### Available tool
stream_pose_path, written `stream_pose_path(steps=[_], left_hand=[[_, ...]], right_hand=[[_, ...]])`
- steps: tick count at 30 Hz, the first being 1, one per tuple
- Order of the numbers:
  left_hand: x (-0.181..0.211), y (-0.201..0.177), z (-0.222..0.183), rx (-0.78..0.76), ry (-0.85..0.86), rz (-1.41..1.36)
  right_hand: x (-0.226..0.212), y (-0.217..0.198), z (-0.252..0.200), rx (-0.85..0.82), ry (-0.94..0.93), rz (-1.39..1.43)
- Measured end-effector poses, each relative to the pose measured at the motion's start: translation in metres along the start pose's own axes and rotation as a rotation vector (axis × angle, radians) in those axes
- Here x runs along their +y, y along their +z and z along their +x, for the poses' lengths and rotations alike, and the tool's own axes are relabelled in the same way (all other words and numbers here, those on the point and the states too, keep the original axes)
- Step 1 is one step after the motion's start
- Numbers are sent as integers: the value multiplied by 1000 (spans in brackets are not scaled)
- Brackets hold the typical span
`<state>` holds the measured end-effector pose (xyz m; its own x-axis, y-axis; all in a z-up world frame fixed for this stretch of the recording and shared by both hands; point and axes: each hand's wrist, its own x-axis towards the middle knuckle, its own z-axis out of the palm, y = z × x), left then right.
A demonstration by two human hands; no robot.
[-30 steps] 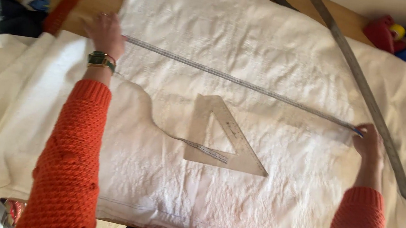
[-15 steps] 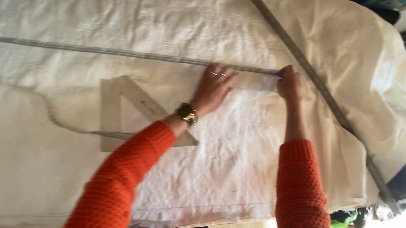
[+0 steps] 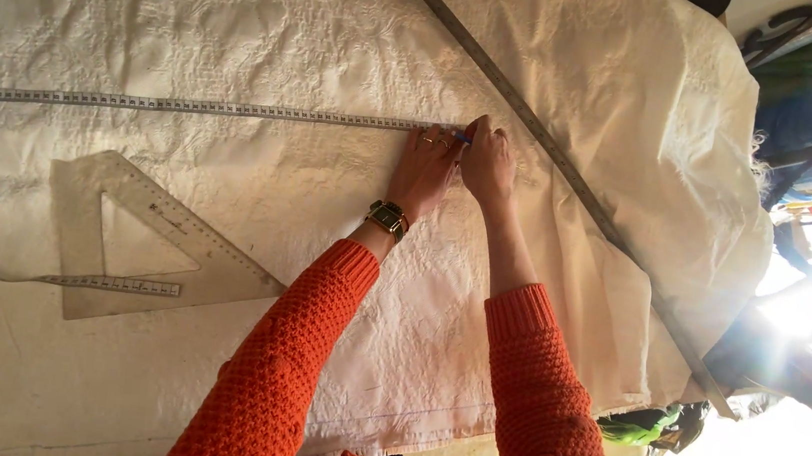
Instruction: Measuring and marking fabric using rulers, a measuring tape, and a pen to create garment patterns on a large work table.
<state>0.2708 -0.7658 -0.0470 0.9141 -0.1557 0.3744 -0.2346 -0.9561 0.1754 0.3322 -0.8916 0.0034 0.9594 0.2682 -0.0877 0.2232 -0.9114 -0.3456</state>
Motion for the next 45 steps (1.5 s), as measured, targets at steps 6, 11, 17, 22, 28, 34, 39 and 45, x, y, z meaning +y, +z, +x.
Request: stream_pose_path(steps=[6, 11, 17, 22, 28, 34, 39, 45], left_hand=[[0, -15, 11, -75, -43, -30], [4, -29, 13, -106, -52, -57], [7, -35, 15, -63, -41, -19], [9, -36, 17, -43, -47, -27], [8, -30, 17, -38, -53, -29], [8, -27, 17, -41, -58, -31], [8, -25, 18, -48, -62, -33], [10, -29, 17, -73, -64, 15]], right_hand=[[-2, -36, -8, 29, 10, 246], [3, -59, -24, 516, 24, 523], [3, -51, -37, 419, 28, 719], [0, -46, -35, 434, -18, 712], [-3, -36, -28, 460, -63, 634], [-4, -34, -28, 462, -61, 645], [-4, -35, -28, 459, -83, 652], [-13, -72, -50, 278, -40, 341]])
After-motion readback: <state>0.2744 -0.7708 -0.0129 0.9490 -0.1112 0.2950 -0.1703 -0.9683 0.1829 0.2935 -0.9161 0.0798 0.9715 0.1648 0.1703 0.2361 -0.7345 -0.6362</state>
